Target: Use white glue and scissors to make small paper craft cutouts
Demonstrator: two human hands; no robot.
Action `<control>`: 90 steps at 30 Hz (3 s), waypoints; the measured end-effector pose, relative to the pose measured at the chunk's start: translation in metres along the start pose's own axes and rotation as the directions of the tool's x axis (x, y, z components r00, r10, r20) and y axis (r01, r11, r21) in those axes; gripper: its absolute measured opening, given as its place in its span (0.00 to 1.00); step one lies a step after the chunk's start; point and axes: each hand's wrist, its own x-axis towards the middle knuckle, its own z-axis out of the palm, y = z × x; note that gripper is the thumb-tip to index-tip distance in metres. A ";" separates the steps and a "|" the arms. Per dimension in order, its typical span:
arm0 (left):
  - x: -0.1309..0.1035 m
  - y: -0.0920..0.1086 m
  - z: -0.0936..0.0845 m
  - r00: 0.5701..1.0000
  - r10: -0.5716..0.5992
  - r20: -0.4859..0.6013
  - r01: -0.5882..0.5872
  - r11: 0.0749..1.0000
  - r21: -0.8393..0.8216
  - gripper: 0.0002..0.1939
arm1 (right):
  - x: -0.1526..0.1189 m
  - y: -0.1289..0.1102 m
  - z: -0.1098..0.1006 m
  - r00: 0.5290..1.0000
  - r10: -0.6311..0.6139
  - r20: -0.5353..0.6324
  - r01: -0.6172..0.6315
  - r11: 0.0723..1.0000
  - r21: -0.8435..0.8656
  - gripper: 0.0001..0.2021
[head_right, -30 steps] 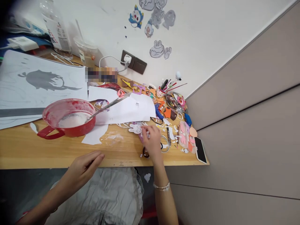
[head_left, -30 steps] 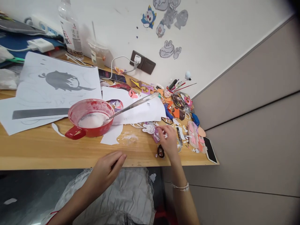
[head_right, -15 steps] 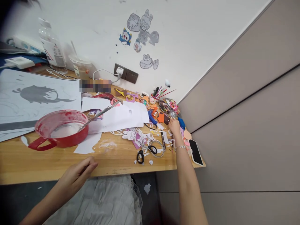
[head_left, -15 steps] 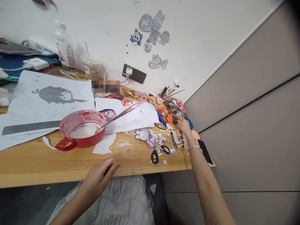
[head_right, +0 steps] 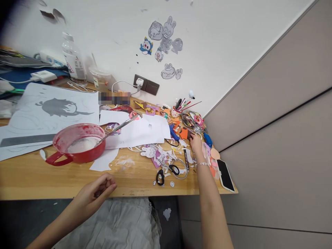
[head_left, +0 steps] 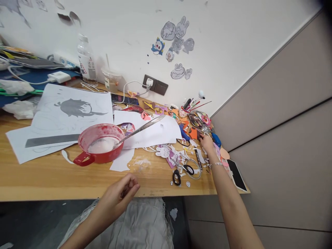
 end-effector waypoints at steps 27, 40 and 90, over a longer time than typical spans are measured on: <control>0.000 0.003 0.006 0.998 -0.024 0.051 0.021 0.997 0.071 0.16 | -0.020 -0.010 -0.011 0.966 0.002 -0.260 0.074 0.956 0.283 0.17; 0.009 0.052 0.025 0.916 0.279 -0.287 -0.315 0.945 -0.089 0.08 | -0.221 -0.178 -0.075 0.987 -0.106 -0.123 0.129 0.048 0.991 0.04; -0.013 0.050 0.015 0.728 0.497 -0.472 -0.514 0.852 0.104 0.07 | -0.301 -0.225 -0.069 1.000 -0.022 0.020 -0.027 -0.415 0.910 0.08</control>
